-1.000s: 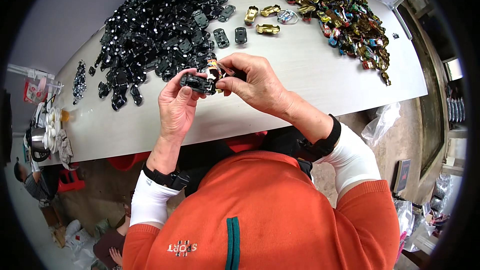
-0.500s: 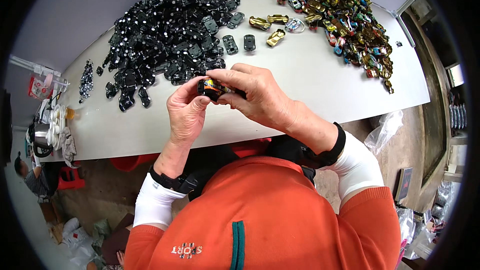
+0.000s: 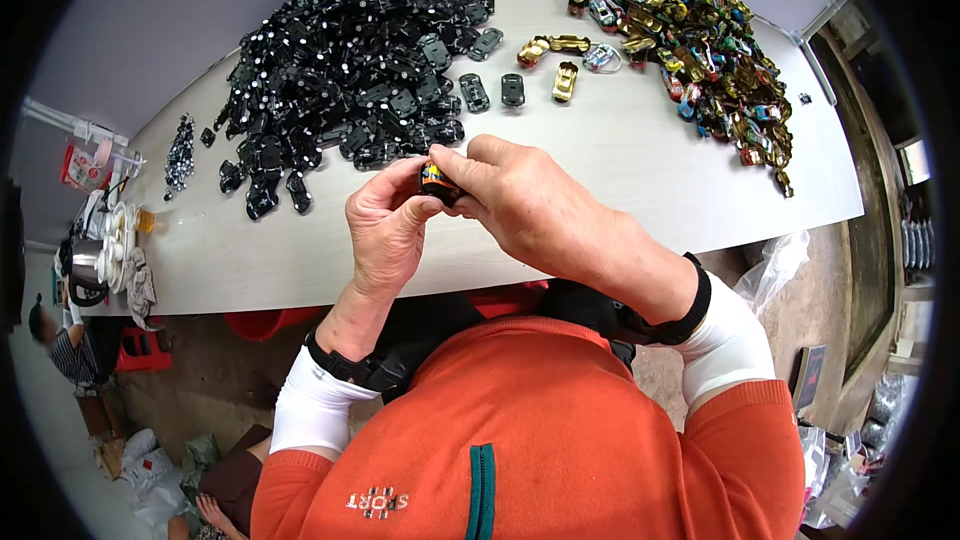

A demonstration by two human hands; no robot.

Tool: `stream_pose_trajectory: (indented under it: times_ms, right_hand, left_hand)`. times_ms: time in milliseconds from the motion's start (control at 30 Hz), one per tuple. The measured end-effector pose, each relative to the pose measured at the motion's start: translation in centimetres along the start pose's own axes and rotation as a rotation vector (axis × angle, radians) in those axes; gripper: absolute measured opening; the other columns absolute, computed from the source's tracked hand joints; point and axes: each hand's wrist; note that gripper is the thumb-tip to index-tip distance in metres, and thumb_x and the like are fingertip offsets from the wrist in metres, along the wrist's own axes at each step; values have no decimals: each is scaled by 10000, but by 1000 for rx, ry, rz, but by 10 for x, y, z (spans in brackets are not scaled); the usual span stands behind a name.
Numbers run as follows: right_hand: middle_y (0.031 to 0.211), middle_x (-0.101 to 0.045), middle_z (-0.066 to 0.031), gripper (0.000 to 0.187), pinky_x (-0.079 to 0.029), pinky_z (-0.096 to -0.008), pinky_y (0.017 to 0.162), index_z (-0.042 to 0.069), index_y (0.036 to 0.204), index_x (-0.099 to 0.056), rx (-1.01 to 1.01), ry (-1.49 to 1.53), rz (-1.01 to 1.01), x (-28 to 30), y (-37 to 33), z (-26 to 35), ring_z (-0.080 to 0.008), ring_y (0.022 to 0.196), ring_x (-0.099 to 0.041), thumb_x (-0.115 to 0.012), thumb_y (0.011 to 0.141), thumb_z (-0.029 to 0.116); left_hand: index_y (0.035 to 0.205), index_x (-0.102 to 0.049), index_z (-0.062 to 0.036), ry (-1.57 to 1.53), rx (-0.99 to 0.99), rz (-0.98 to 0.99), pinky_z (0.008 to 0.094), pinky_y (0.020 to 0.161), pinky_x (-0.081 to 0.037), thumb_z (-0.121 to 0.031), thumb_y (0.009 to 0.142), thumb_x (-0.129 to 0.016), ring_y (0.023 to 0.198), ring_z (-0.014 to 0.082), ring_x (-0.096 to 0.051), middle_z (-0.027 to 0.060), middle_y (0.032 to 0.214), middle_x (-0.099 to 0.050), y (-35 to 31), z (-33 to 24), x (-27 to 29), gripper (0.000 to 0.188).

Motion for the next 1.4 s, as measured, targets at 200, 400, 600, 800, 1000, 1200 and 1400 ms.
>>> stream_pose_trajectory:
  times_ms: [200, 400, 600, 800, 1000, 1200, 1400]
  right_hand:
    - [797, -543, -147, 464, -493, -336, 572, 30, 1187, -502, 94, 89, -6, 2, 3, -6, -280, 671, -589, -617, 744, -46]
    - [735, -578, -100, 415, -488, -272, 526, -22, 1117, -440, -273, 518, 87, 6, 14, -6, -159, 624, -597, -603, 739, -73]
    - [675, -550, -47, 133, -438, -232, 499, -34, 916, -532, -413, 675, 164, 7, 14, -23, -100, 565, -536, -575, 824, 52]
    - [661, -592, -20, 142, -401, -187, 469, 11, 891, -635, -550, 740, -6, -1, -8, -37, -46, 546, -522, -518, 881, 90]
    - [726, -610, -33, 221, -435, -180, 517, -5, 1057, -573, -641, 1051, 4, -19, -14, -38, -53, 594, -538, -556, 864, 100]
    - [742, -618, -58, 209, -432, -183, 517, -20, 1038, -557, -598, 1140, 40, -22, -12, -39, -64, 595, -544, -560, 859, 88]
    - [728, -609, -52, 121, -435, -193, 522, -17, 946, -563, -605, 1132, 23, -21, -15, -39, -72, 595, -538, -547, 860, 66]
  left_hand:
    - [1114, -546, 32, 103, -31, 46, 228, 735, -528, -18, 726, -709, 849, 123, -600, 57, 972, -591, 3, -7, -2, 424]
    - [1125, -536, 11, 68, 12, 72, 235, 609, -558, 45, 724, -682, 809, 133, -600, 89, 1082, -493, 6, -17, -7, 428]
    - [996, -553, -15, -220, 236, 86, 230, 485, -516, 16, 793, -618, 649, 160, -615, 113, 911, -594, 11, -4, 14, 216]
    - [953, -546, -44, -312, 297, -182, 191, 445, -407, -135, 850, -598, 590, 125, -549, 93, 832, -617, 14, 12, 22, 146]
    - [850, -535, -62, -284, 334, -254, 183, 398, -379, -125, 840, -621, 519, 93, -501, 54, 748, -600, 15, 14, 17, 107]
    - [847, -521, -79, -219, 315, -263, 163, 374, -358, -117, 835, -626, 499, 79, -493, 38, 722, -584, 14, 12, 11, 113]
    - [829, -506, -85, -227, 301, -238, 168, 376, -367, -82, 819, -638, 500, 76, -493, 26, 705, -569, 15, 10, 4, 132]
Point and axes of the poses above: each hand's wrist, its own y-axis towards the middle knuckle, its own x-axis out of the back of the hand, z = x × y
